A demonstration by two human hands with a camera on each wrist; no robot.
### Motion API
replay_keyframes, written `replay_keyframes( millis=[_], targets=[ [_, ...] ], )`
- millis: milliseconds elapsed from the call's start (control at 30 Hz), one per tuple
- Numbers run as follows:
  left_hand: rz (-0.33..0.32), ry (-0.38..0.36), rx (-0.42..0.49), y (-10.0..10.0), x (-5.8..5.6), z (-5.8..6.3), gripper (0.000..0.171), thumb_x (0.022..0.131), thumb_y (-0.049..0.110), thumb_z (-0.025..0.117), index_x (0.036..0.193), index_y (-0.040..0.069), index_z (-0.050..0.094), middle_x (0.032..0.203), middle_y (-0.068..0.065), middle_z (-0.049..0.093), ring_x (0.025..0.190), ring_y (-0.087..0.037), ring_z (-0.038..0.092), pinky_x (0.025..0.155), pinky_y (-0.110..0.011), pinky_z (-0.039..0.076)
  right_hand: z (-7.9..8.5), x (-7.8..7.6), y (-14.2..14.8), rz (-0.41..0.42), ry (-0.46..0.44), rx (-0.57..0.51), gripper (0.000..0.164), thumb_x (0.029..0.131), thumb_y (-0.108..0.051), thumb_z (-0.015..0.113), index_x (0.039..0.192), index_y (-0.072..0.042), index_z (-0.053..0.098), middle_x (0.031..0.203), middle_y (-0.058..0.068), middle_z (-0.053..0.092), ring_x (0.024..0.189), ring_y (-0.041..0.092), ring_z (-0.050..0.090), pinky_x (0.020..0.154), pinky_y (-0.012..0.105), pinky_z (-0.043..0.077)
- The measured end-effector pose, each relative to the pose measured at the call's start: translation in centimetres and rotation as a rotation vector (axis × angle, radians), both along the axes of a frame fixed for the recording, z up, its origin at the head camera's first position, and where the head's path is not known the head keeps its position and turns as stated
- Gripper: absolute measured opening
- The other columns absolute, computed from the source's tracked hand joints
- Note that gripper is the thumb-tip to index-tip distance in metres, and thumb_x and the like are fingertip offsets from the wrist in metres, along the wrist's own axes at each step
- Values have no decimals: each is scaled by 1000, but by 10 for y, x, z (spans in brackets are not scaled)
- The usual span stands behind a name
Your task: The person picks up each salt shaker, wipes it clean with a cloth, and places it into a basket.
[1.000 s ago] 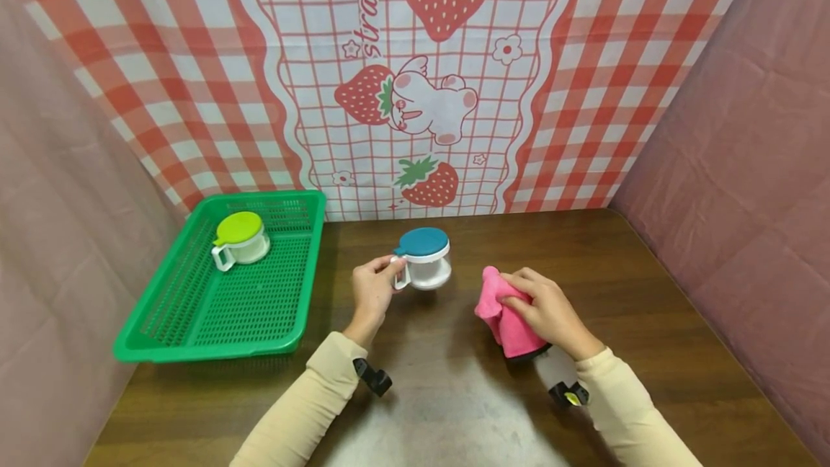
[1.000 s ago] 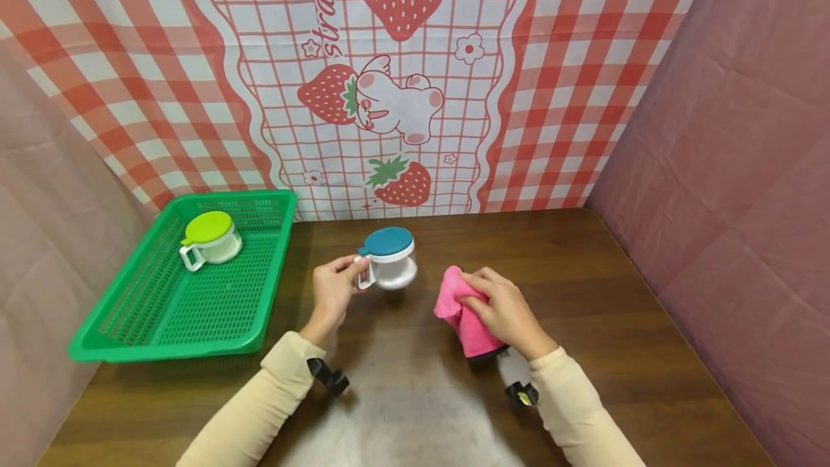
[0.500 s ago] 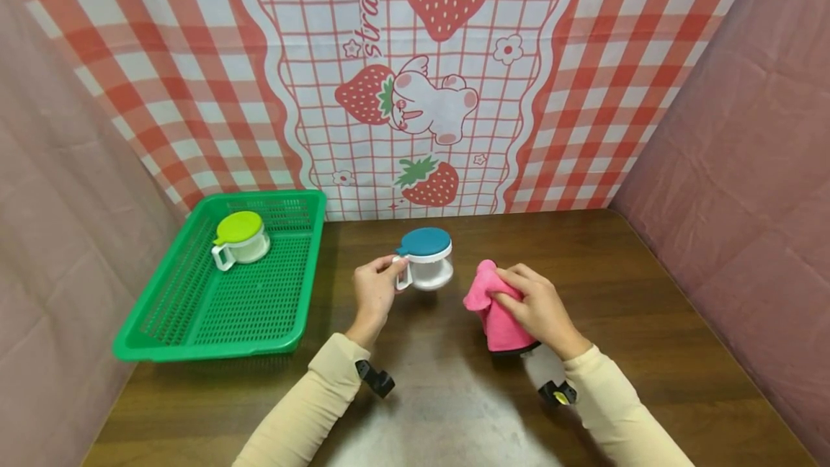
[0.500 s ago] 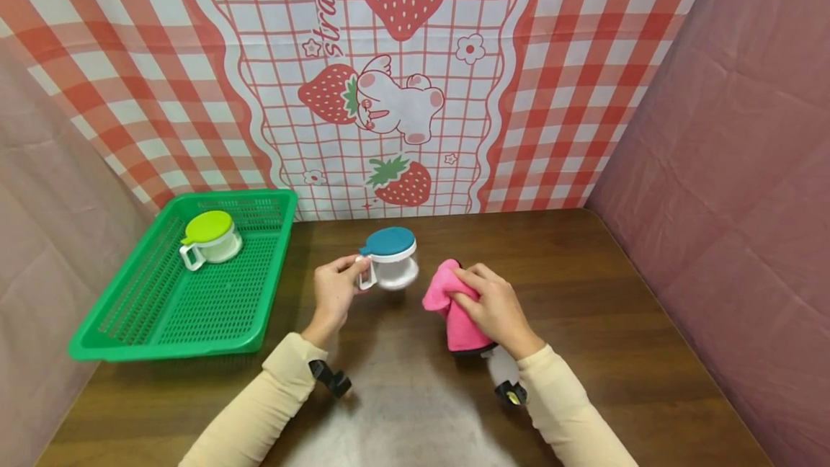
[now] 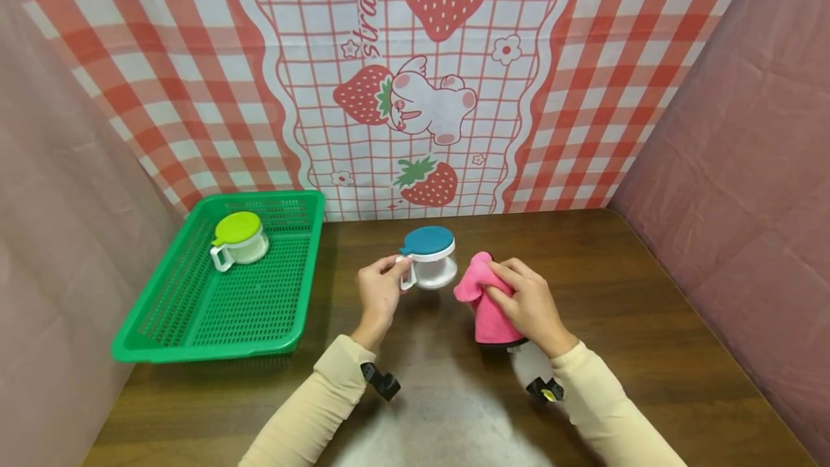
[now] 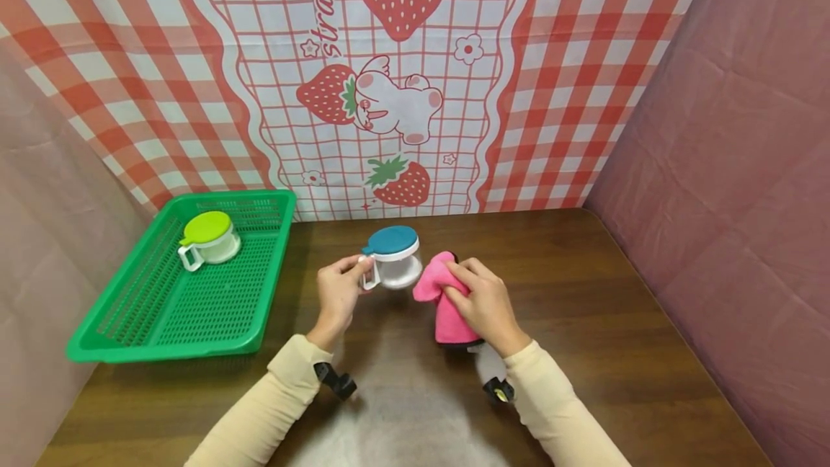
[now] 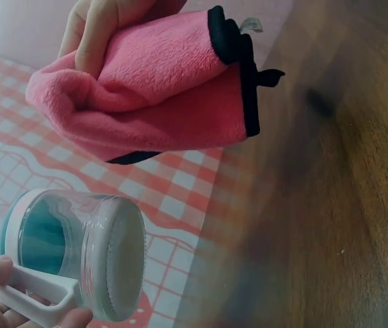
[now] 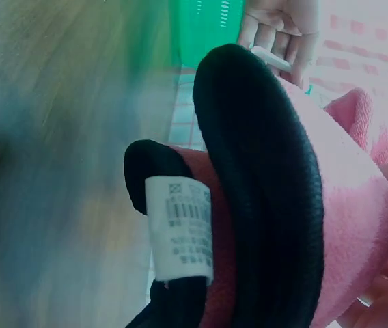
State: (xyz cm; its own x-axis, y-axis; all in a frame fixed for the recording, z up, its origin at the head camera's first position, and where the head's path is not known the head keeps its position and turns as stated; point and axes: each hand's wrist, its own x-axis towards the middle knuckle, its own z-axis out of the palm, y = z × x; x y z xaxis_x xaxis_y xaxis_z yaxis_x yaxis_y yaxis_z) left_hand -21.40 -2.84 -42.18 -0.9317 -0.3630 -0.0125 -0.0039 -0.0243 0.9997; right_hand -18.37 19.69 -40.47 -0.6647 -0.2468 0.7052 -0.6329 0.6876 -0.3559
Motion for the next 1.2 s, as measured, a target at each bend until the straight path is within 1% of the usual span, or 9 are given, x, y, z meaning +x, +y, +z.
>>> replay_keyframes(
  millis=[100, 267, 367, 633, 800, 967, 1100, 1200],
  targets=[
    [8, 1, 2, 1, 0, 0, 21, 73, 19, 74, 86, 3, 71, 72, -9, 65, 58, -12, 57, 57, -46, 54, 1, -1, -3, -16, 16, -2, 31, 69, -7, 75, 99, -5, 69, 81, 3, 62, 69, 11, 55, 61, 21, 42],
    [5, 3, 4, 1, 0, 2, 22, 73, 19, 74, 87, 2, 71, 76, -12, 68, 58, -10, 58, 51, -37, 54, 3, -4, -9, -38, 47, -21, 31, 67, -5, 76, 98, -5, 69, 80, 4, 62, 67, 12, 55, 60, 22, 42],
    [1, 2, 4, 1, 1, 4, 23, 73, 19, 74, 88, 2, 71, 79, -14, 68, 59, -11, 58, 51, -36, 54, 5, -4, -12, -45, 51, -28, 31, 67, -6, 76, 98, -5, 69, 80, 5, 62, 66, 13, 55, 60, 23, 42],
    [-8, 4, -1, 5, 4, 6, 22, 72, 18, 74, 86, 2, 71, 78, -14, 68, 59, -12, 59, 55, -43, 55, 3, -6, -23, -59, 31, -6, 29, 69, -10, 75, 97, -7, 69, 78, 4, 61, 64, 12, 54, 57, 27, 44],
    [-23, 16, -4, 10, 6, 8, 21, 73, 18, 74, 86, 2, 71, 77, -15, 68, 57, -12, 58, 54, -42, 54, -2, -7, -27, -79, 32, 16, 27, 69, -10, 74, 96, -8, 70, 77, 3, 60, 62, 12, 53, 56, 28, 44],
    [-19, 27, -8, 12, 7, 9, 20, 72, 18, 75, 85, 3, 72, 76, -15, 68, 56, -12, 58, 54, -45, 54, -4, -7, -30, -102, 65, 19, 29, 68, -10, 75, 96, -7, 70, 77, 5, 60, 61, 15, 53, 54, 29, 43],
    [-14, 33, -28, 12, 7, 8, 20, 72, 18, 75, 85, 3, 72, 77, -15, 69, 56, -12, 59, 56, -48, 53, -6, -5, -33, -121, 87, 32, 31, 67, -10, 75, 97, -7, 69, 78, 7, 60, 63, 19, 55, 55, 33, 45],
    [-4, 32, -47, 13, 8, 8, 19, 71, 19, 75, 84, 4, 72, 76, -15, 69, 55, -12, 59, 55, -47, 53, -7, -4, -36, -127, 90, 42, 30, 67, -11, 74, 97, -8, 69, 78, 7, 60, 65, 20, 56, 56, 35, 45]
  ],
)
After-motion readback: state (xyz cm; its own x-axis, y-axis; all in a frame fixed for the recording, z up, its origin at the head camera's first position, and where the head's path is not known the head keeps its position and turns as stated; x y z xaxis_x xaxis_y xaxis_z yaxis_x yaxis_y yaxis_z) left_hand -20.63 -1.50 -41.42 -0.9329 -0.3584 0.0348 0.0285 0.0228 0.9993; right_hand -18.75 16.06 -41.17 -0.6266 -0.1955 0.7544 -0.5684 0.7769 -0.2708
